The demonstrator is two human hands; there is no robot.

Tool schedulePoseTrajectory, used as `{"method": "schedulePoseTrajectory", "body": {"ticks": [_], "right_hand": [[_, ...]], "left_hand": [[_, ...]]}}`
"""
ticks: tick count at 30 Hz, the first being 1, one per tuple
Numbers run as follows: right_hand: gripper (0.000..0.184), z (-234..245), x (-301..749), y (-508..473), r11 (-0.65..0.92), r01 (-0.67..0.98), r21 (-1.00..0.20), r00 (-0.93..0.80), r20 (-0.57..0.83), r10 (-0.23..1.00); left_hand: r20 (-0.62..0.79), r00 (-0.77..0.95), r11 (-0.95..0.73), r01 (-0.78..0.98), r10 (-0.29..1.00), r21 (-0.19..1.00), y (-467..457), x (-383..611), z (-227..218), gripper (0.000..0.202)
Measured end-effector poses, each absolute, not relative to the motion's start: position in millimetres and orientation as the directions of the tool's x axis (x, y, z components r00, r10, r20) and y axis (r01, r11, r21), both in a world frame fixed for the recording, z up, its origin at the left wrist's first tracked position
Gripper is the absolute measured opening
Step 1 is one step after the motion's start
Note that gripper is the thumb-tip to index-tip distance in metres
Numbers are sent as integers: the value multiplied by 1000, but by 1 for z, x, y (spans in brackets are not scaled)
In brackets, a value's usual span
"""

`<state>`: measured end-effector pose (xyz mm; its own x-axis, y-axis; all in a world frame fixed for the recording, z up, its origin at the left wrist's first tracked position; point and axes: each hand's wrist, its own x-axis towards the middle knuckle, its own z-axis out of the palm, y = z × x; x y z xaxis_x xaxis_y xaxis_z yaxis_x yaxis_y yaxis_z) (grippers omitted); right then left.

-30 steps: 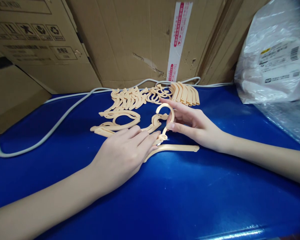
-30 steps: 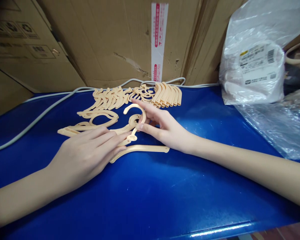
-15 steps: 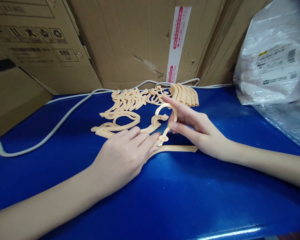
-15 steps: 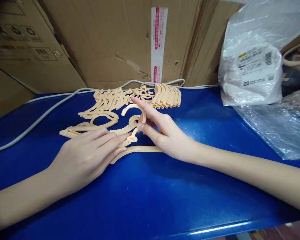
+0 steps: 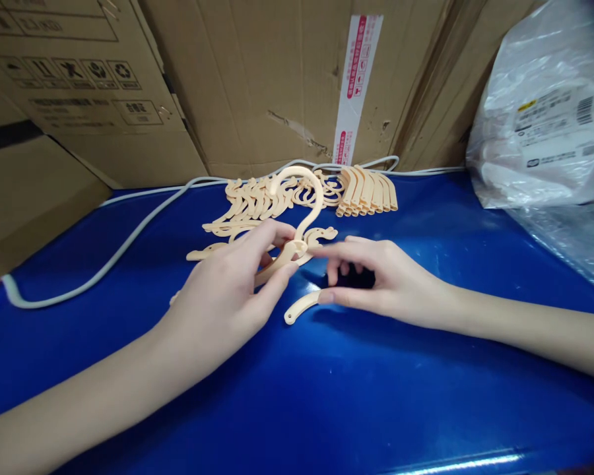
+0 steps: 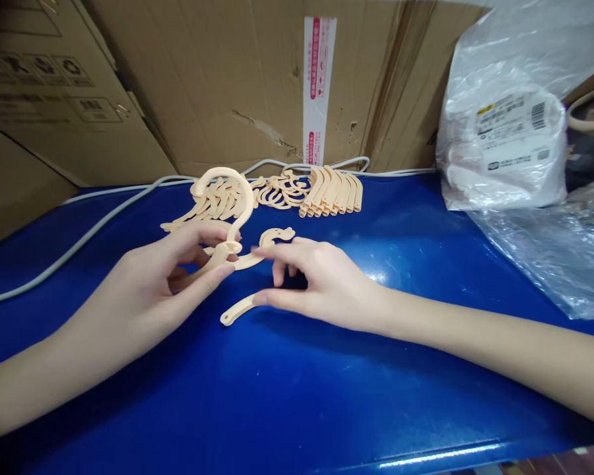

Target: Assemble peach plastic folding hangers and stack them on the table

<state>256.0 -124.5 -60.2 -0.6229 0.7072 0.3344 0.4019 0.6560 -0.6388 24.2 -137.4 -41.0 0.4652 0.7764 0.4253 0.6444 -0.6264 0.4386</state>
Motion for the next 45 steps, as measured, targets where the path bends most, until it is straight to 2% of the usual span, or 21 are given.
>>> {"method": "schedulePoseTrajectory", "body": {"ticks": [2,4,6,8,14,20,22,31,36,41,45], "right_hand": [[26,-60,256,-127,789,460,-408,-715,357,601],[25,-60,255,-130,847,479,-229,-765,364,531],[30,-60,254,-131,851,502,-153,-774,361,521],[31,-60,253,-131,841,523,-136,-762,367,533],[27,-62,256,-129,848,525,-68,-764,401,505],[18,-61,259,-132,802,511,-309,-697,397,597],[22,-60,259,-131,786,526,-324,-678,398,618],[27,-59,258,-129,817,550,-171,-686,465,560],[28,-60,258,-130,814,566,-132,-678,487,550],[29,-63,259,-130,831,548,-91,-686,519,509],[30,-63,258,-131,843,537,-31,-702,538,467]], "left_hand": [[314,422,-514,541,851,666,-134,25,-38,15],[163,406,-349,440,899,827,-131,26,-36,19],[29,400,-187,363,916,913,-129,26,-36,21],[-33,373,-91,311,927,946,-126,26,-37,21],[-82,297,-11,298,951,954,-118,22,-45,22],[-83,320,-29,330,944,944,-117,21,-48,21],[-94,325,-9,300,941,954,-118,21,-46,20],[-191,415,129,174,889,976,-126,24,-38,15],[-247,457,182,181,855,966,-128,28,-34,15],[-300,415,264,141,859,954,-131,30,-29,7],[-278,422,245,130,863,961,-133,31,-28,11]]}}
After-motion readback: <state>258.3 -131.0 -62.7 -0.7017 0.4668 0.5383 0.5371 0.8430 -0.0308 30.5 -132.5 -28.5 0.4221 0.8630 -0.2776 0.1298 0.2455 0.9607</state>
